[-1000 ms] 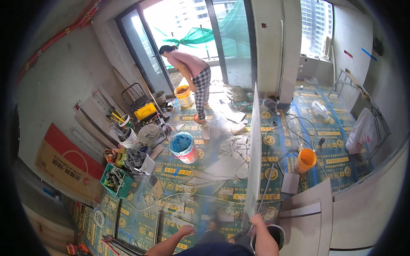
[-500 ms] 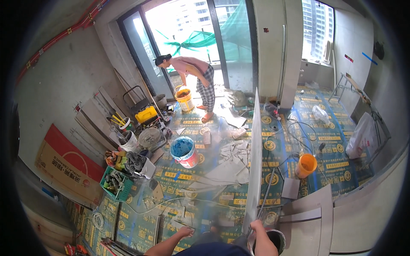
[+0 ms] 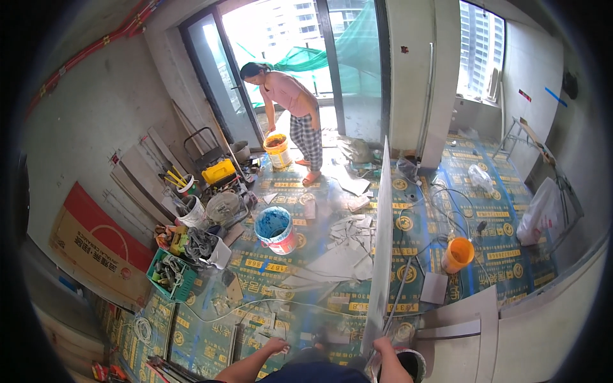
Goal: Use a handheld circular saw to cut a specific section out of a ceramic tile.
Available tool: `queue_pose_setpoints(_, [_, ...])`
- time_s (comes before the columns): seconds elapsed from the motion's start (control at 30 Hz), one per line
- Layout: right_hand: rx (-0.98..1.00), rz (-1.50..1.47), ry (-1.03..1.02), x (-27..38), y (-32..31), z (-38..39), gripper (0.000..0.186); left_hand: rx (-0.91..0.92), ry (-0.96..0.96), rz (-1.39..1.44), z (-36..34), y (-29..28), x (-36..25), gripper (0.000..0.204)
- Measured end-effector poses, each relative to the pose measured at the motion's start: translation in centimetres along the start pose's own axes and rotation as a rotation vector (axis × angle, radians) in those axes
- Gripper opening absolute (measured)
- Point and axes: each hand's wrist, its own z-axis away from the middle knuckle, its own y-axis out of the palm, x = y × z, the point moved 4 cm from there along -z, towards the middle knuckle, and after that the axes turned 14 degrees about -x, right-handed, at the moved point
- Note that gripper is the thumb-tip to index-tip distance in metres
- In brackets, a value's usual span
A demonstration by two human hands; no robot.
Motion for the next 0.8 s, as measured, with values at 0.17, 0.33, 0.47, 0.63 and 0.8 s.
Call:
queue_pose_setpoints(0.17, [-0.066,-0.052,-0.084,0.3,0.3,0.0,0.033,-0.049,0.053,-0.091,-0.6,-1.6,0.0,0.023])
queue_pose_setpoints(0.33, [-0.107,0.054,-0.093,-1.0,1.9,-0.7,0.031,-0.07,-0.027,-0.106,-1.5,-2.0,-0.3,0.022])
queue_pose_setpoints(0.47, [-0.052,-0.142,0.084,-3.4,5.1,-2.5,0.031,-0.03,0.017,-0.123,-1.9,-2.7,-0.9,0.042])
queue_pose_setpoints(0.63, [-0.045,-0.048,-0.014,-3.4,5.6,-2.4,0.029,-0.01,0.039,-0.165,-2.2,-3.5,-1.4,0.043])
queue_pose_setpoints(0.8, [0.021,0.207,-0.27,-2.6,4.5,-1.7,0.027,0.01,0.177,-0.226,-2.5,-2.9,-0.2,0.044])
